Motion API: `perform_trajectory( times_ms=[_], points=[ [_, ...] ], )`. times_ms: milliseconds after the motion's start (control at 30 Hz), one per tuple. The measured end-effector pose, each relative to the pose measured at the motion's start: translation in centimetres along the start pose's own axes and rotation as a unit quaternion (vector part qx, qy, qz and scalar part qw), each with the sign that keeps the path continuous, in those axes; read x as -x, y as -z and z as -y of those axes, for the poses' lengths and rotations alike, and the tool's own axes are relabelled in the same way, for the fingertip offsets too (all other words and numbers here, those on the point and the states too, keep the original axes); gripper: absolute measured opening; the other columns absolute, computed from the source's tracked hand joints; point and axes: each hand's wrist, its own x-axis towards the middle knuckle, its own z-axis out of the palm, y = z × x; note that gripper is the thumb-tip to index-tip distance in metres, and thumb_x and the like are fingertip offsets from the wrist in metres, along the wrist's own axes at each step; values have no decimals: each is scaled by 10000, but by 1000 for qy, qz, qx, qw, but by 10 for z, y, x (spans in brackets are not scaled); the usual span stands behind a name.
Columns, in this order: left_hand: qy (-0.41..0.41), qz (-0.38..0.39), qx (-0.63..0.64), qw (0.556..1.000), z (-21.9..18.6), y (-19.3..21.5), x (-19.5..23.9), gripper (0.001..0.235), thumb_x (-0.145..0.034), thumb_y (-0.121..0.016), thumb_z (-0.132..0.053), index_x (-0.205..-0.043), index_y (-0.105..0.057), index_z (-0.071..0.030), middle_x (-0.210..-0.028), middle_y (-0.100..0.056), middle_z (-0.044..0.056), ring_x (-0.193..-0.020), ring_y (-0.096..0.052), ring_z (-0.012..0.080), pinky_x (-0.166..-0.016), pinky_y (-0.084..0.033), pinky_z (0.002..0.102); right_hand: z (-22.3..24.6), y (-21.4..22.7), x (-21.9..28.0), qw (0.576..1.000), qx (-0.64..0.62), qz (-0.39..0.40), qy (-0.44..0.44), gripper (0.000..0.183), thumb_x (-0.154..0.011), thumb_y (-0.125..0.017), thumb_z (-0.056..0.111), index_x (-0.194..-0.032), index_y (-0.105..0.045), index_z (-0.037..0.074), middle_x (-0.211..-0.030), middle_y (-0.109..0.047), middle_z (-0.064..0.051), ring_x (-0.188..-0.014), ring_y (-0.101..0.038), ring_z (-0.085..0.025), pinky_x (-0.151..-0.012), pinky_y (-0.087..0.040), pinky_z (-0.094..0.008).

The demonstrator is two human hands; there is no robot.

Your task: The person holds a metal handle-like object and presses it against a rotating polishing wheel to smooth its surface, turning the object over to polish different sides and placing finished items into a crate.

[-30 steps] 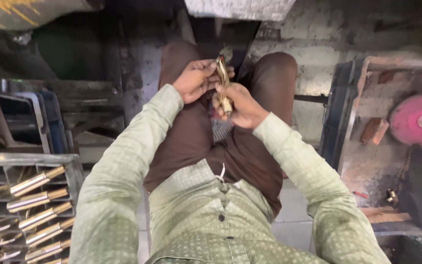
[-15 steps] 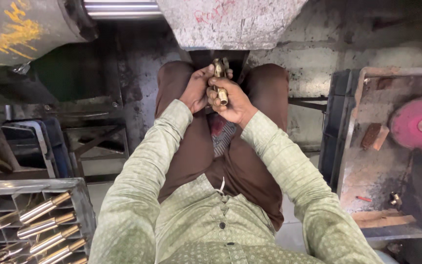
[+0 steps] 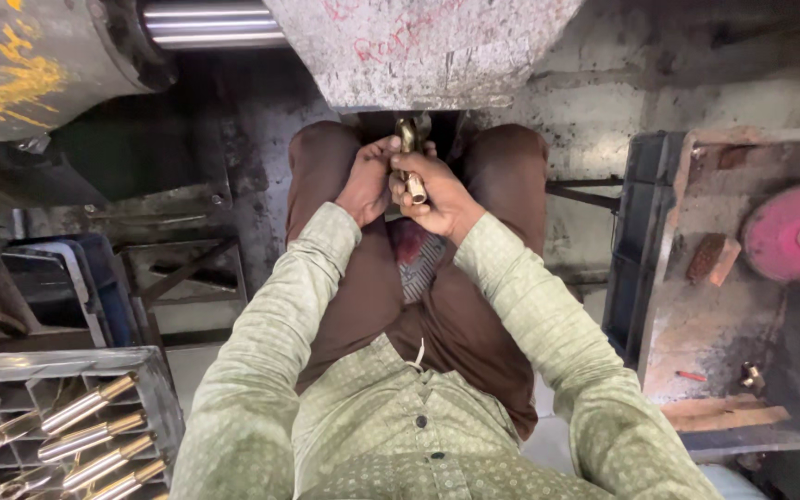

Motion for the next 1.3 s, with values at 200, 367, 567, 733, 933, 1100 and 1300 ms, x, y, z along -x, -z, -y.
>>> perform_trajectory(
  times_ms=[200,367,567,733,933,1100,1300],
  points=[
    [-24,-13,20,999,10,12,-9,315,-1091,-513,-217,-1131,-693,39,-1051,-750,144,-880,-739,205,-807,-640,347,5,-2,-7,1000,8,-14,3,100,-998,-629,182,-996,-587,91,-705,-607,-85,-509,-581,-135,-330,-336,-215],
    [-46,-13,41,998,25,44,-27,203,-1104,-540,-152,-1031,-674,-18,-920,-716,89,-745,-683,166,-666,-592,323,8,5,-17,1000,5,-11,-3,79,-989,-633,180,-996,-595,110,-694,-590,-70,-499,-569,-126,-315,-324,-213],
    [-18,-6,27,999,24,60,-49,222,-1102,-538,-177,-953,-664,-71,-813,-668,32,-651,-642,145,-581,-576,313,20,1,-27,1000,5,0,-12,86,-967,-655,162,-978,-586,112,-699,-587,-65,-505,-565,-123,-321,-333,-206],
    [69,13,-88,994,2,19,13,189,-1049,-492,-108,-1069,-661,-26,-1037,-736,112,-911,-714,220,-806,-606,362,-29,-36,37,990,127,-46,51,183,-993,-673,236,-953,-576,86,-686,-614,-78,-503,-622,-162,-355,-431,-247],
    [44,178,-122,976,3,-56,164,479,-1089,-522,-218,-1476,-495,62,-1340,-668,203,-1237,-659,298,-1076,-548,434,-125,-68,163,892,416,-27,175,247,-956,-667,145,-1028,-453,43,-672,-658,-93,-487,-659,-159,-370,-465,-269],
    [-24,226,-198,953,-9,-101,209,497,-1108,-534,-241,-1507,-488,51,-1338,-681,197,-1257,-660,271,-1113,-535,404,-142,-89,196,861,435,20,263,279,-973,-686,71,-1093,-437,34,-754,-634,-56,-600,-691,-136,-540,-574,-265],
    [-37,238,-201,949,-18,-116,210,494,-1117,-544,-257,-1502,-505,51,-1318,-694,176,-1243,-670,249,-1112,-540,387,-136,-94,200,870,426,7,247,295,-969,-687,83,-1106,-431,30,-746,-640,-57,-587,-692,-133,-525,-576,-258]
  ],
)
